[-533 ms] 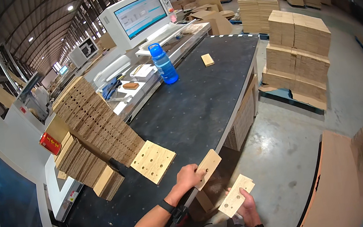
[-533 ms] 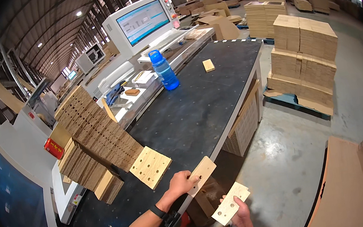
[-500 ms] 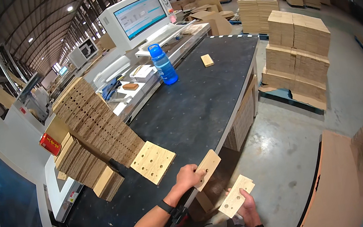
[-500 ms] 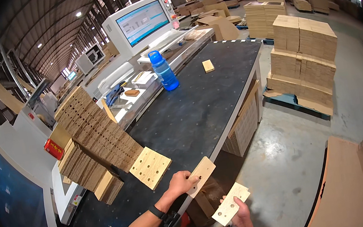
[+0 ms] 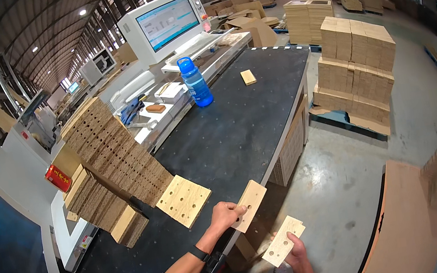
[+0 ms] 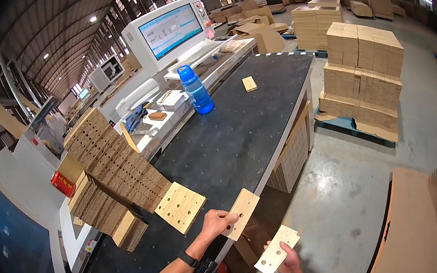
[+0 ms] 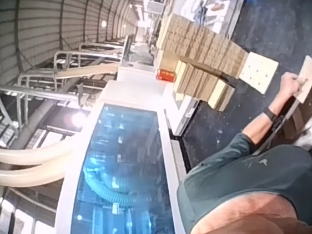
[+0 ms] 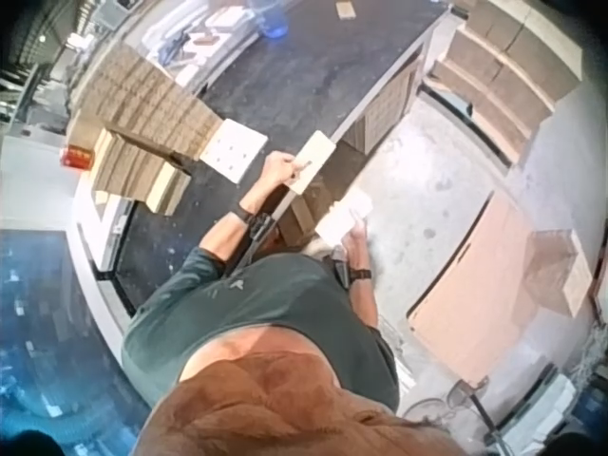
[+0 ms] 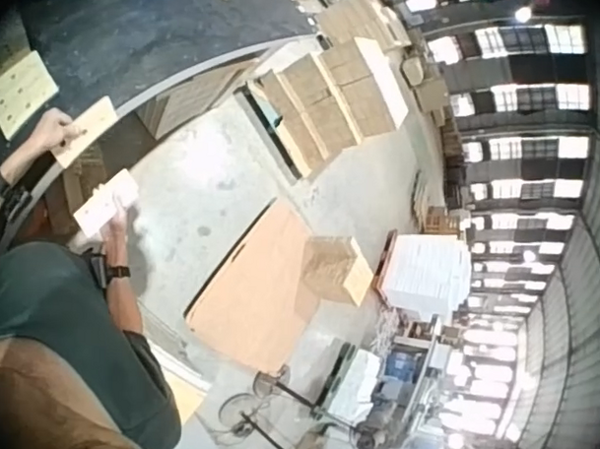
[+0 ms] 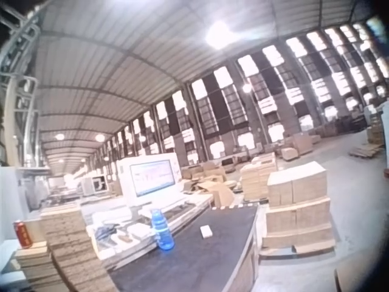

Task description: Stacking pre-drilled wood panels from a production line onto work surfaces and storage pallets in a manufacturing factory.

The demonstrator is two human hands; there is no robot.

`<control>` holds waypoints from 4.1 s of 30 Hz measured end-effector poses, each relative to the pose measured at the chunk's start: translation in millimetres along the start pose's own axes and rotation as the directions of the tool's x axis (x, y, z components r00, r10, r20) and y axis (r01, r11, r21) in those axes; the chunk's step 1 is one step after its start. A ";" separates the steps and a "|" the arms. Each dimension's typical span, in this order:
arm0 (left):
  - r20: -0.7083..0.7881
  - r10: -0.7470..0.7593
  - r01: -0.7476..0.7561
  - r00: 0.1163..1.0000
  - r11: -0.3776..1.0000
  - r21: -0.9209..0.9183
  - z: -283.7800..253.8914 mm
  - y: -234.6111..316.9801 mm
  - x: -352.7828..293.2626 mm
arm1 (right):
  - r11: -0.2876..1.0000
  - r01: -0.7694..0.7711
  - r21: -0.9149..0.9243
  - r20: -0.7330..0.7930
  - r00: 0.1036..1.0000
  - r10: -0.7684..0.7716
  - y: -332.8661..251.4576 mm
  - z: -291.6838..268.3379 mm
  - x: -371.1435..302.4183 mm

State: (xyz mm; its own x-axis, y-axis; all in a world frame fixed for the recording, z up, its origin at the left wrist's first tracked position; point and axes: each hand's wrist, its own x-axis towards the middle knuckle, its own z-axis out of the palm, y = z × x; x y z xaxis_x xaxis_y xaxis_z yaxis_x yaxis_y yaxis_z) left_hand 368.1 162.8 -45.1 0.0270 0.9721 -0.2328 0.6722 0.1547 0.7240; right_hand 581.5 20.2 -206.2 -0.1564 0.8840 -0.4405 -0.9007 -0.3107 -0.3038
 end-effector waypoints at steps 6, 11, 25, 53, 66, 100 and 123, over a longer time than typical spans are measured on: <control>0.042 -0.017 0.016 0.999 0.999 0.034 -5.3 9.7 0.3 | 0.998 -0.032 0.047 0.005 0.999 0.032 3.3 -6.0 1.4; 0.053 -0.019 0.016 0.998 0.998 0.065 -2.1 13.5 -8.2 | 0.996 -0.074 0.041 0.035 0.997 0.073 -0.9 -4.1 3.9; -0.085 0.039 -0.025 0.996 0.987 0.158 5.1 7.2 -1.2 | 0.992 -0.049 0.115 0.094 0.995 0.038 -12.1 -4.8 4.3; 0.231 0.116 -0.126 0.966 0.992 0.026 37.1 11.5 -43.2 | 0.993 0.102 0.065 0.252 0.961 -0.115 -14.6 54.8 42.4; -0.342 0.449 -0.341 0.826 0.880 0.332 -25.7 -2.6 -24.9 | 0.996 0.062 -0.057 0.127 0.990 -0.054 -19.9 41.3 37.8; -0.072 0.103 -0.060 0.992 0.893 0.446 -9.2 4.9 -43.5 | 0.999 0.019 -0.030 0.078 0.997 -0.017 5.7 0.2 31.3; -0.003 0.073 -0.069 0.997 0.955 0.287 3.7 25.7 14.5 | 0.994 0.111 0.023 0.011 0.994 -0.111 -8.5 -18.7 -9.8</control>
State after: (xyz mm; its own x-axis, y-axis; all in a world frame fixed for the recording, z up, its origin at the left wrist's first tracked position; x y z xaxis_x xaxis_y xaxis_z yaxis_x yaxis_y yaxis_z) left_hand 388.5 180.3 -32.2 0.0741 0.9813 -0.1777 0.8528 0.0300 0.5213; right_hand 598.2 7.7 -215.1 -0.0602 0.9170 -0.3944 -0.9215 -0.2029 -0.3312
